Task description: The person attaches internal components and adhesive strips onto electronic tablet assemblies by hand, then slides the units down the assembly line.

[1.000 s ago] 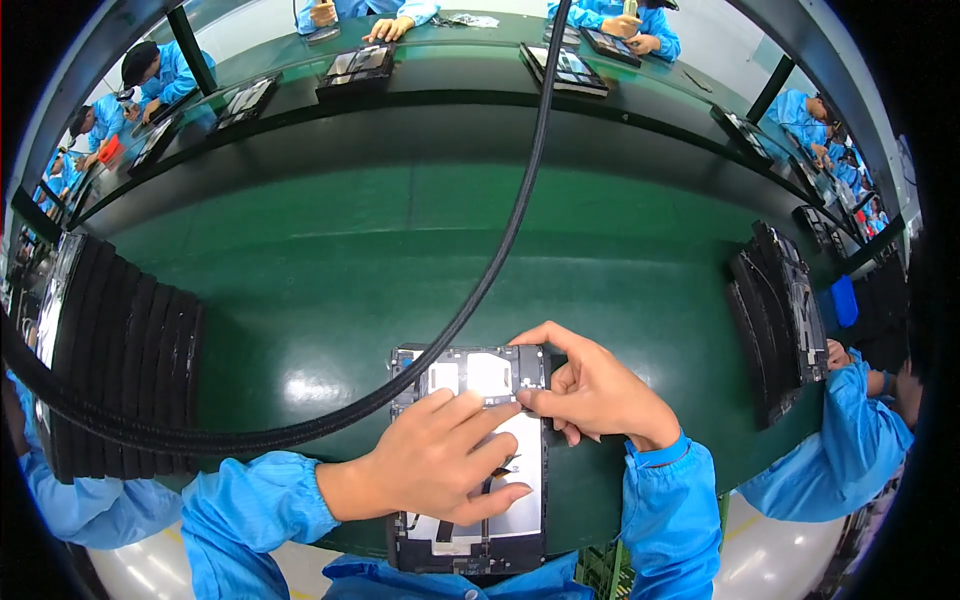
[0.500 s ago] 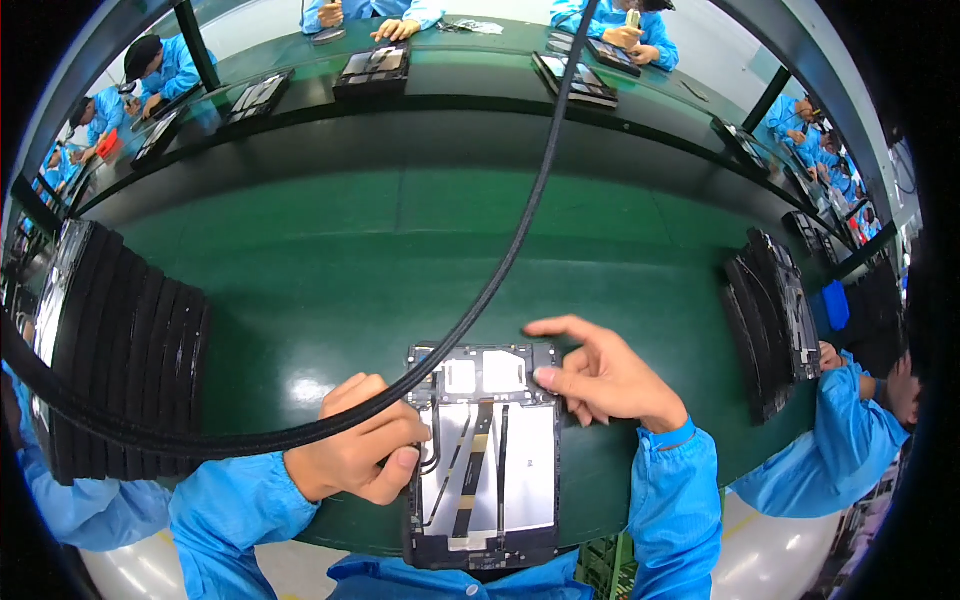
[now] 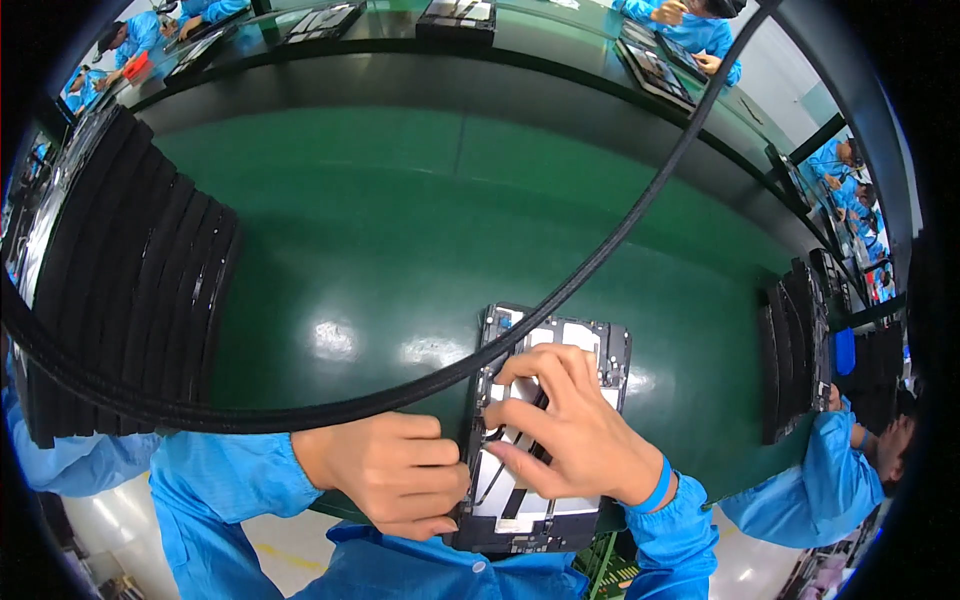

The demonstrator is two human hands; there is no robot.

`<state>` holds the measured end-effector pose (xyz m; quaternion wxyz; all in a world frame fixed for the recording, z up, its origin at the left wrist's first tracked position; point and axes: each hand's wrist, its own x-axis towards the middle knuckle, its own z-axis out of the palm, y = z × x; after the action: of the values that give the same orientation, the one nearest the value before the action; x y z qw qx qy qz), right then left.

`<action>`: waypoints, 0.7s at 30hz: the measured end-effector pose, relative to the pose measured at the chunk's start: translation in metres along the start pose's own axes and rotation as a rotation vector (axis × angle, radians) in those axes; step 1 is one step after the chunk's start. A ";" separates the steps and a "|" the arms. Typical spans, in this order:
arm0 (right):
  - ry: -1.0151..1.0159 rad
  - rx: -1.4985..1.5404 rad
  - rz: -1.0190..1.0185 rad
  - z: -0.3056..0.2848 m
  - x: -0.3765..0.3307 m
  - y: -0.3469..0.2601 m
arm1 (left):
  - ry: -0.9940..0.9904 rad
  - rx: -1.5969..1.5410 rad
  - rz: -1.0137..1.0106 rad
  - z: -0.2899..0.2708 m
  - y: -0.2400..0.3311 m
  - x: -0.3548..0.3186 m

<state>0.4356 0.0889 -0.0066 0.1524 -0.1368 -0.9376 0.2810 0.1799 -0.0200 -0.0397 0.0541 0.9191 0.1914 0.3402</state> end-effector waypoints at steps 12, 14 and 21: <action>-0.008 0.039 -0.025 0.000 0.004 -0.007 | 0.055 -0.004 -0.023 0.010 0.004 -0.003; -0.062 0.096 -0.047 -0.001 0.004 -0.008 | 0.067 -0.038 -0.024 0.012 0.002 -0.004; -0.109 -0.023 -0.050 -0.005 -0.001 -0.017 | 0.006 -0.077 -0.014 0.002 -0.001 -0.001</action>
<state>0.4350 0.0770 0.0069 0.1067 -0.0995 -0.9508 0.2733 0.1803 -0.0191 -0.0420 0.0914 0.9138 0.1849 0.3498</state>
